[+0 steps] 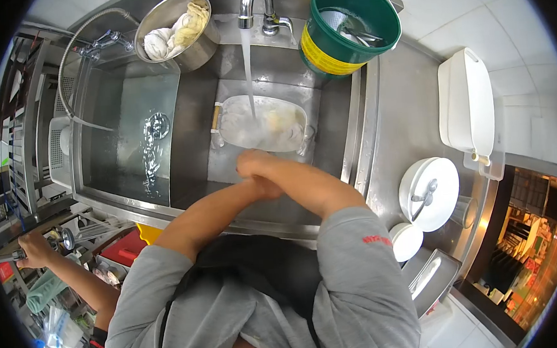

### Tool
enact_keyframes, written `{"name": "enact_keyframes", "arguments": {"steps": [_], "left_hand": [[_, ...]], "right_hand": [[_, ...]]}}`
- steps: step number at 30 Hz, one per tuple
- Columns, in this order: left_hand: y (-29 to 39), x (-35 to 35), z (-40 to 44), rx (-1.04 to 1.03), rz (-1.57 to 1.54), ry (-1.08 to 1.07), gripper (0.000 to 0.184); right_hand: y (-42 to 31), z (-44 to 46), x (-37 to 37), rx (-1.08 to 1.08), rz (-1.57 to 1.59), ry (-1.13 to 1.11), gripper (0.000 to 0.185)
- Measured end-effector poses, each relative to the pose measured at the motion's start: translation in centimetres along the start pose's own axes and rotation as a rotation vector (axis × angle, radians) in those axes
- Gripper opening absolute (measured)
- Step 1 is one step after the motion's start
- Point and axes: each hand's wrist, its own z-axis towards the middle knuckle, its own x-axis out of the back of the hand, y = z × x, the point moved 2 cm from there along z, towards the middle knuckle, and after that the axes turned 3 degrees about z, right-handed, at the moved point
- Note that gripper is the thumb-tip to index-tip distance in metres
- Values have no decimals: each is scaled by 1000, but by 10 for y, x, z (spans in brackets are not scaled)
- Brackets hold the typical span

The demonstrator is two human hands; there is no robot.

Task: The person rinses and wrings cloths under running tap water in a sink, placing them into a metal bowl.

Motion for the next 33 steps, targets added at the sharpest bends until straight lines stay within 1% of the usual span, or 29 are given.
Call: {"name": "enact_keyframes", "arguments": {"steps": [1,3,4,5,6,7,8,9,10,11,12,13,15,16,17,19,20,21,22,23,24,26,28,29,32,33], "left_hand": [[-5,-1,0,36,-52,2,18],[-37,0,-2,-143,145,-159,16],[-45,25,-2,-93,107,-129,13],[-42,68,-6,-38,71,-98,10],[-38,115,-11,14,40,-69,9],[-37,166,-17,-6,7,201,7],[-38,215,-23,-33,-28,469,8],[-46,255,-25,-9,93,681,11],[-48,296,-26,26,99,899,13],[-49,332,-26,89,114,1020,14],[-71,353,-21,87,228,1217,11],[-89,367,-17,139,262,1226,12],[-133,371,-4,202,541,1152,20],[-129,366,2,205,572,1149,26],[-126,361,8,209,603,1146,31],[-74,354,2,181,477,1221,43],[-71,332,4,90,323,1149,45],[-80,298,11,56,137,1027,52],[-82,267,17,142,-46,762,60],[-82,232,26,150,-402,666,65],[-84,207,31,122,-386,643,69],[-98,176,35,229,-523,539,50],[-102,179,28,340,-596,346,39],[-95,191,25,412,-523,353,31],[-62,219,18,317,-517,374,21],[-59,218,16,308,-587,427,21]], "right_hand": [[-1,0,10,-70,90,-4,50],[-9,3,46,-195,264,-18,49],[10,22,52,-208,498,48,49],[35,39,52,-212,732,107,49],[55,39,62,-254,587,278,47],[77,33,67,-297,449,450,45],[97,25,59,-247,148,647,39],[124,21,31,-156,-52,831,37],[141,15,10,-63,-258,1008,34],[143,7,6,-131,-233,901,32],[145,-2,2,-205,-208,793,30],[147,-8,-3,-283,-179,678,28],[162,11,-6,-227,-120,677,23],[171,18,-8,-211,-86,679,22],[141,-1,27,-221,101,738,18],[112,-20,73,-191,468,667,23],[105,-22,84,-132,603,667,21],[101,-21,99,-64,732,669,20],[94,-19,115,5,770,668,17],[87,-19,129,72,807,666,16],[76,-22,144,150,873,687,15],[55,-34,172,309,1002,728,17],[38,-61,189,276,951,683,22],[34,-69,191,263,926,660,25],[39,-79,179,119,469,521,37],[54,-66,169,-108,368,405,35]]}}
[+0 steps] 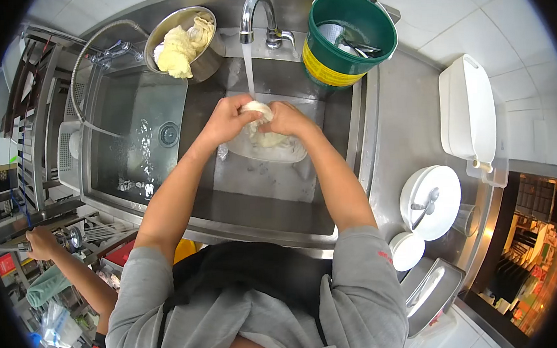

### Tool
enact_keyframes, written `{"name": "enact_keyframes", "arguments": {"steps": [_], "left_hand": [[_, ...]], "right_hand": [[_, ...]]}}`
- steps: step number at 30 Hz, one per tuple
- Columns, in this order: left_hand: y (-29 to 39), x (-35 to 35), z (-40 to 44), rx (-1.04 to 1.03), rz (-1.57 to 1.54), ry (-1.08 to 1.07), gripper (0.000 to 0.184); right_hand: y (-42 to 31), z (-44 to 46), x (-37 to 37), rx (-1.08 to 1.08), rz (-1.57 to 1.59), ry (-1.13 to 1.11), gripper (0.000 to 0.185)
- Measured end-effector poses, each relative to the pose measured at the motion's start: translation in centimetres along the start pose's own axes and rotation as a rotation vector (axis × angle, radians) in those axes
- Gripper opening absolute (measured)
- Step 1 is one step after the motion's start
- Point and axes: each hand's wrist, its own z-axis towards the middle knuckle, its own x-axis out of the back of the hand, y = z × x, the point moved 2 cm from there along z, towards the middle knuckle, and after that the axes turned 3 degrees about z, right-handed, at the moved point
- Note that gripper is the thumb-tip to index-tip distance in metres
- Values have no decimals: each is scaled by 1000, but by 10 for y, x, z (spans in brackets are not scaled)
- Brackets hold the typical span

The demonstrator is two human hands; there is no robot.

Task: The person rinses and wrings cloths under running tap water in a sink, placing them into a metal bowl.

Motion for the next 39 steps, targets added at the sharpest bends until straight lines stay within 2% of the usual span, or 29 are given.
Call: {"name": "enact_keyframes", "arguments": {"steps": [3,4,5,6,7,9,10,12,13,15,16,18,19,20,23,24,27,28,31,32,35,36,38,39], "left_hand": [[-6,0,-3,17,-180,119,19],[-23,6,-3,44,-202,160,19],[-34,16,0,69,-225,204,19],[-38,21,-5,159,-37,128,34],[-39,15,-12,170,59,78,37],[-40,6,-16,162,257,-15,42],[-59,-1,-12,297,232,-76,44],[-80,-13,-10,312,-13,-7,42],[-84,-16,-10,320,-137,26,41],[-74,-8,-3,200,-245,69,34],[-68,-1,-2,147,-297,92,31],[-44,5,3,2,24,32,31],[-26,6,7,-76,184,1,32],[-7,6,7,-98,212,15,34],[-33,15,7,82,68,195,38],[-69,11,10,44,5,183,46],[-75,-20,-2,-22,-183,279,44],[-82,-27,-4,20,-273,340,42],[-119,-33,-3,358,-468,337,43],[-103,-34,-3,319,-595,428,41],[-72,-37,-2,360,-1070,459,44],[-65,-40,-1,345,-1145,444,44],[-57,-44,-4,314,-1290,421,43],[-66,-43,-5,280,-1045,457,40]], "right_hand": [[25,7,-10,-17,703,112,27],[4,-3,1,83,736,252,18],[-10,-3,15,104,776,279,16],[-20,-7,21,111,822,304,14],[-29,-12,24,117,867,329,12],[-55,-9,25,179,783,303,16],[-64,-10,22,225,727,287,18],[-68,-10,22,236,694,269,26],[-59,-10,24,232,555,333,28],[-28,-7,27,226,272,445,32],[-16,-8,19,81,140,510,37],[-25,-3,0,373,103,681,39],[-31,-2,-1,413,55,597,38],[-37,-2,-2,455,10,512,37],[-25,23,-5,52,743,369,28],[-41,16,2,39,782,349,20],[-72,6,-9,35,877,211,18],[-88,-11,-2,64,977,201,29],[-67,-26,-3,63,1551,403,47],[-40,-22,-11,20,1572,438,55],[19,0,-60,-348,1351,561,51],[17,7,-77,-420,1605,464,55],[4,21,-76,-256,1838,527,52],[-2,28,-76,-174,1953,551,50]]}}
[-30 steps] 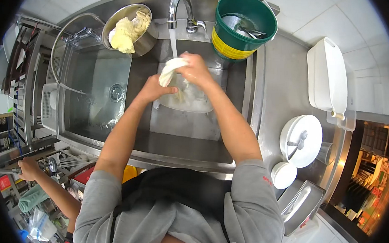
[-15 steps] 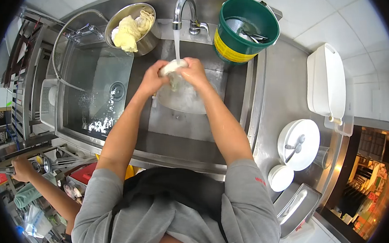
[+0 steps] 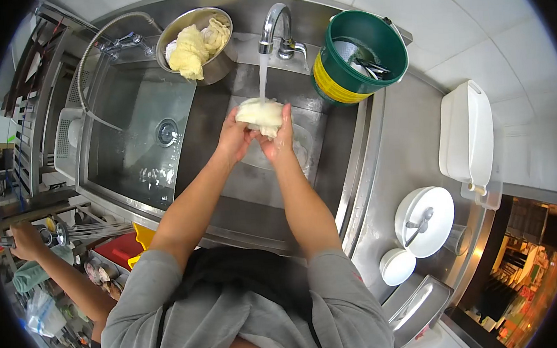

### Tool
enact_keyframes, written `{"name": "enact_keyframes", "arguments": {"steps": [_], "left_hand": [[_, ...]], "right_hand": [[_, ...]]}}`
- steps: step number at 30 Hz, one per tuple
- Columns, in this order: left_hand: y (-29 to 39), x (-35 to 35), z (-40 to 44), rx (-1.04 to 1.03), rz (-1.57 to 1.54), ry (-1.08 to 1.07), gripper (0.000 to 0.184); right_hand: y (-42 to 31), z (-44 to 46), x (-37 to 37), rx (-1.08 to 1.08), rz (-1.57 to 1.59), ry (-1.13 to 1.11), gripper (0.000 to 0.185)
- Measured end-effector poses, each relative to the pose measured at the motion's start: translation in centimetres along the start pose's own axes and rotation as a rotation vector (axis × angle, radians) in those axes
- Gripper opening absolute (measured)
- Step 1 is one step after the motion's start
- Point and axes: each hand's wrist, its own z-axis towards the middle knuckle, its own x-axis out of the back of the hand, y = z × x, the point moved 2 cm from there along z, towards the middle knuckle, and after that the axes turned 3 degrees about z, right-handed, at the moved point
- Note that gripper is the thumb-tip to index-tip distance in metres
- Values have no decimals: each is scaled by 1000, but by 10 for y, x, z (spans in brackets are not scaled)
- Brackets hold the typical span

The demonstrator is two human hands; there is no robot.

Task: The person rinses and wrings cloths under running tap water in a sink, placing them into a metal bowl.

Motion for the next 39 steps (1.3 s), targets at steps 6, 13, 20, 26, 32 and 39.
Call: {"name": "enact_keyframes", "arguments": {"steps": [6,13,20,26,32,39], "left_hand": [[22,4,-16,493,-207,-14,29],[-40,22,16,380,-399,103,14],[2,-2,-37,-193,308,-121,29],[17,-7,-82,-598,878,-480,34],[1,-8,-92,334,-138,237,42],[-27,19,-56,198,-375,211,17]], "right_hand": [[-3,-19,-16,374,-630,-177,25],[24,-52,1,386,-470,-38,36],[3,-57,-8,-280,-83,-83,43],[-27,-69,-13,-665,-432,-415,31],[-24,-67,-23,510,-1034,-353,22],[26,-116,-13,442,-577,-295,26]]}}
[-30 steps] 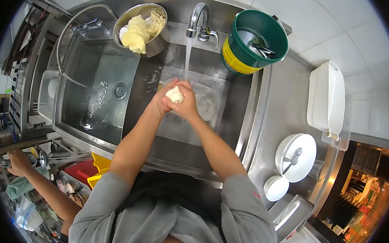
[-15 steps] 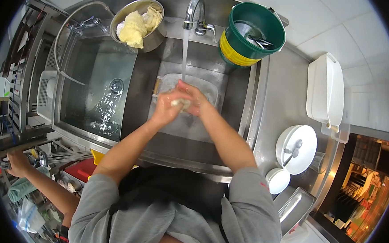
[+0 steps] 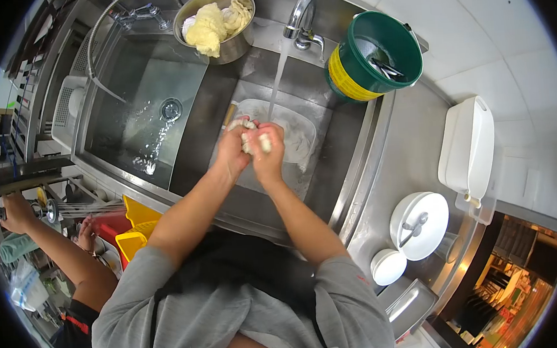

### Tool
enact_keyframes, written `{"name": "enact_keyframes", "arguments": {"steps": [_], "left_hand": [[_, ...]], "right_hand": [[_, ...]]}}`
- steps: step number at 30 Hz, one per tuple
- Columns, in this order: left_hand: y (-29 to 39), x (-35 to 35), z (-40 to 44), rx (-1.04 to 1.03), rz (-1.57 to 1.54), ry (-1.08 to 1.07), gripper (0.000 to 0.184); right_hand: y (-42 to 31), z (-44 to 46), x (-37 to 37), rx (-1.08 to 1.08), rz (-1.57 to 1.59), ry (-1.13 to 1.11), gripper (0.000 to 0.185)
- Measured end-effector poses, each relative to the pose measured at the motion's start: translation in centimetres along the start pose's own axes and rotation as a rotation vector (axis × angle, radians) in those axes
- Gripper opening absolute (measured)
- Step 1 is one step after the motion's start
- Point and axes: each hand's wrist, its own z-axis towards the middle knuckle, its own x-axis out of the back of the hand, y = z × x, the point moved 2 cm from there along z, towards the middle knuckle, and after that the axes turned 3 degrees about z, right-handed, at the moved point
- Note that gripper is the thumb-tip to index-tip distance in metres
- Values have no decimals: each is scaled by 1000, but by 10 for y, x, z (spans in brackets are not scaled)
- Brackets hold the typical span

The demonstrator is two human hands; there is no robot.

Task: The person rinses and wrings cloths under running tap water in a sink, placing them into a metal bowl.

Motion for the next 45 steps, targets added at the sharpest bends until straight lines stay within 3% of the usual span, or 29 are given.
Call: {"name": "enact_keyframes", "arguments": {"steps": [1,2,5,8,11,15,18,20,23,24,25,26,28,29,30,32,34,35,37,39,40,43,44,45], "left_hand": [[3,-10,-13,-172,44,78,21],[5,-15,-21,-215,102,90,27],[8,-18,-40,-484,694,-98,28],[4,-28,-62,-1135,1103,-471,33],[-8,-32,-82,-1394,1251,-768,31],[-39,-12,-79,-1398,1518,-1155,20],[-66,9,-68,-1315,1888,-1359,16],[-85,22,-63,-1168,2137,-1382,14],[-126,61,-41,-1218,2162,-1393,16],[-130,66,-38,-1073,2246,-1403,16],[-121,59,-40,-930,2329,-1404,15],[-110,52,-43,-777,2407,-1404,15],[-72,36,-37,-823,2176,-1320,11],[-50,26,-35,-841,2059,-1271,10],[-20,9,-42,-937,1882,-1096,10],[57,-41,-56,-1122,1542,-784,20],[134,-90,-65,-1551,1413,-538,20],[165,-108,-62,-1733,1256,-349,14],[209,-126,-32,-1885,1225,-44,22],[216,-138,-8,-1872,1456,128,37],[215,-140,2,-1854,1573,212,46],[202,-120,41,-1117,1975,-51,68],[192,-121,46,-1070,2185,6,77],[191,-122,51,-889,2233,-76,79]], "right_hand": [[7,1,-1,-227,298,176,29],[8,3,-2,-358,323,172,29],[1,13,10,-747,399,182,32],[-6,35,33,-988,337,-366,28],[0,49,32,-1014,-84,-706,20],[33,37,36,-889,-503,-1210,13],[78,28,52,-594,-836,-1353,14],[83,19,50,-569,-1036,-1294,15],[94,2,48,-496,-1206,-1246,17],[94,-3,45,-470,-1229,-1238,17],[93,-1,42,-437,-1254,-1230,17],[96,6,42,-552,-1105,-1051,17],[107,26,46,-757,-792,-688,17],[109,43,50,-648,-920,-672,20],[110,59,59,-532,-1043,-655,23],[162,74,127,-104,-1538,-705,34],[101,55,136,-214,-1857,-527,33],[100,54,156,-171,-1868,-617,31],[109,61,170,-175,-1891,-740,28],[113,83,171,-268,-1915,-801,26],[110,93,170,-251,-1794,-672,25],[101,109,163,-223,-1418,-347,21],[96,113,161,-217,-1302,-273,19],[93,106,162,-216,-1192,-199,17]]}}
